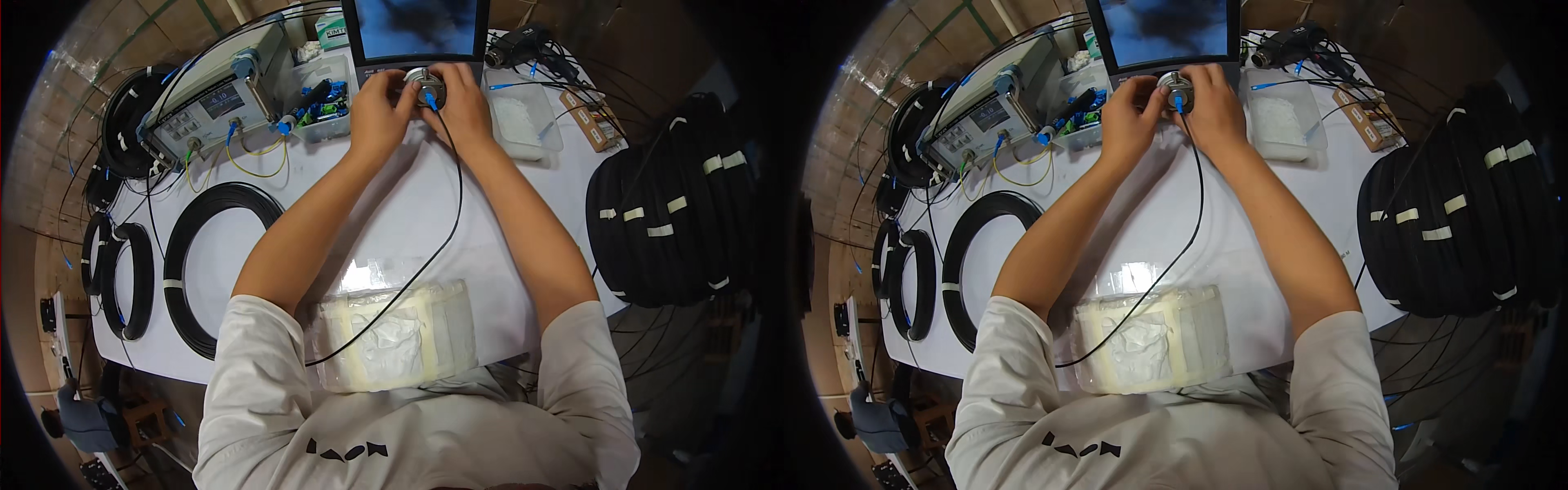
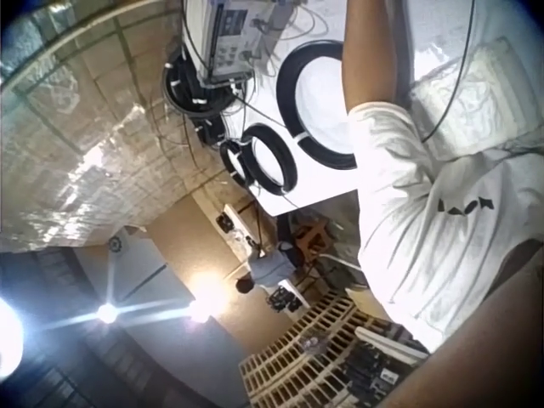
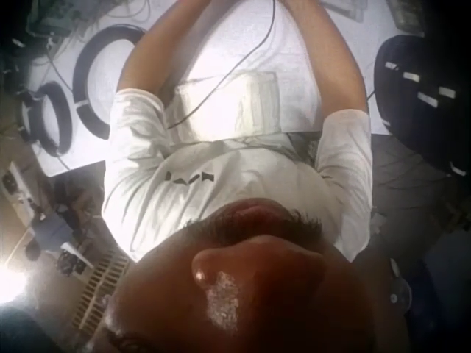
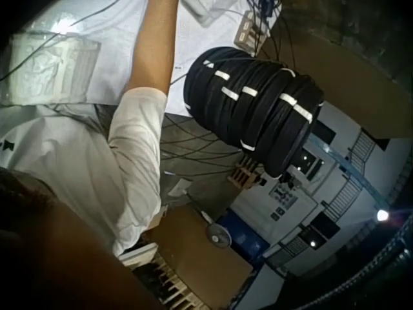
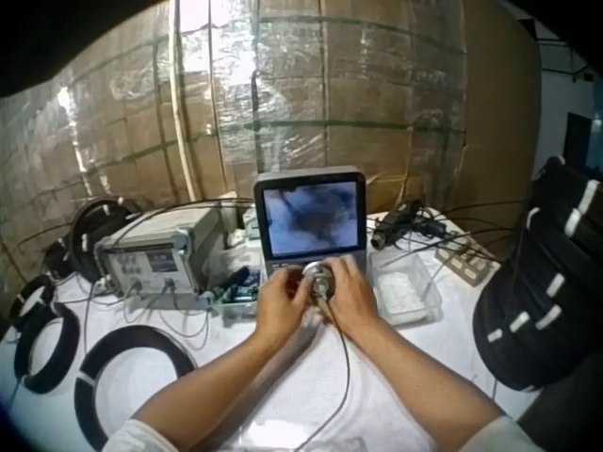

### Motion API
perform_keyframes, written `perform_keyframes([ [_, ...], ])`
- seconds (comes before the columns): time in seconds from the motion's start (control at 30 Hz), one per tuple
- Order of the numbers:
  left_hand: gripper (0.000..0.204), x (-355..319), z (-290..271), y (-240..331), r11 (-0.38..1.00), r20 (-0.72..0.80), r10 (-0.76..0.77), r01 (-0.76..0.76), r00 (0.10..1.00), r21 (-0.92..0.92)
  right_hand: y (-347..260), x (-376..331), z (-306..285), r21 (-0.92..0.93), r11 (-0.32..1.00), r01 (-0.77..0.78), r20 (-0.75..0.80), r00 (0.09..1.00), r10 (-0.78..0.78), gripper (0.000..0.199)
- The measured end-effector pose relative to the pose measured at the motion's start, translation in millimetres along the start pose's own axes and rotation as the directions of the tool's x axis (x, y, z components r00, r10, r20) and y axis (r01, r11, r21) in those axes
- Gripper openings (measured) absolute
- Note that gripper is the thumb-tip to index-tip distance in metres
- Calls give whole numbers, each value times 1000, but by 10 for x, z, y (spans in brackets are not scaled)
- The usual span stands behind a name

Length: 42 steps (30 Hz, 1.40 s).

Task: Inspecting an electronic component using a probe while observing results on a monitor.

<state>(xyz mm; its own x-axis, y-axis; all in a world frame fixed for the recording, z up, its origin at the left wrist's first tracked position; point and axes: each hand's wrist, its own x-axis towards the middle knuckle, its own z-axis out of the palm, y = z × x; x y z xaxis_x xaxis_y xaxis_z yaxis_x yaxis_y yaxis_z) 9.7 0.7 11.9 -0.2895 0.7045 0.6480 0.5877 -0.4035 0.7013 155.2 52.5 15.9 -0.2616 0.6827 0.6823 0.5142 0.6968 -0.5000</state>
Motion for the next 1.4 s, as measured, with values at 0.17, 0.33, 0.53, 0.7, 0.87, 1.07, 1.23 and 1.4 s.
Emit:
perform_keyframes([
  [0.17, 18, 3, -2, -32, 998, 2, 66, -66, 998, 17, 45, -17, -7, 4, 996, 93, 2, 996, -93, 54],
  [0.33, 20, 64, 21, -32, 985, 42, 163, -165, 986, 54, -83, -167, 245, 89, 994, -61, -203, 976, 78, 53],
  [0.53, 21, 107, -34, -147, 991, 83, 137, -137, 987, -3, 22, -70, 34, 112, 993, 22, -5, 1000, -22, 53],
  [0.7, 22, 117, 34, -110, 972, 83, 228, -233, 970, 45, 298, 158, -211, 399, 899, -179, 216, 972, 97, 44],
  [0.87, 20, 68, 19, -169, 987, 88, 161, -160, 983, -12, 195, 288, -60, 404, 893, -195, 169, 976, 137, 27],
  [1.07, 19, 63, 36, -143, 985, 68, 170, -171, 983, 11, 147, 319, -16, 374, 898, -233, 152, 970, 188, 28],
  [1.23, 20, 64, 34, -153, 989, 66, 151, -151, 986, -11, 125, 338, 10, 368, 865, -341, 184, 939, 292, 30],
  [1.4, 20, 60, 28, -137, 990, 71, 139, -138, 988, -7, 138, 324, 12, 425, 844, -329, 190, 943, 272, 30],
])
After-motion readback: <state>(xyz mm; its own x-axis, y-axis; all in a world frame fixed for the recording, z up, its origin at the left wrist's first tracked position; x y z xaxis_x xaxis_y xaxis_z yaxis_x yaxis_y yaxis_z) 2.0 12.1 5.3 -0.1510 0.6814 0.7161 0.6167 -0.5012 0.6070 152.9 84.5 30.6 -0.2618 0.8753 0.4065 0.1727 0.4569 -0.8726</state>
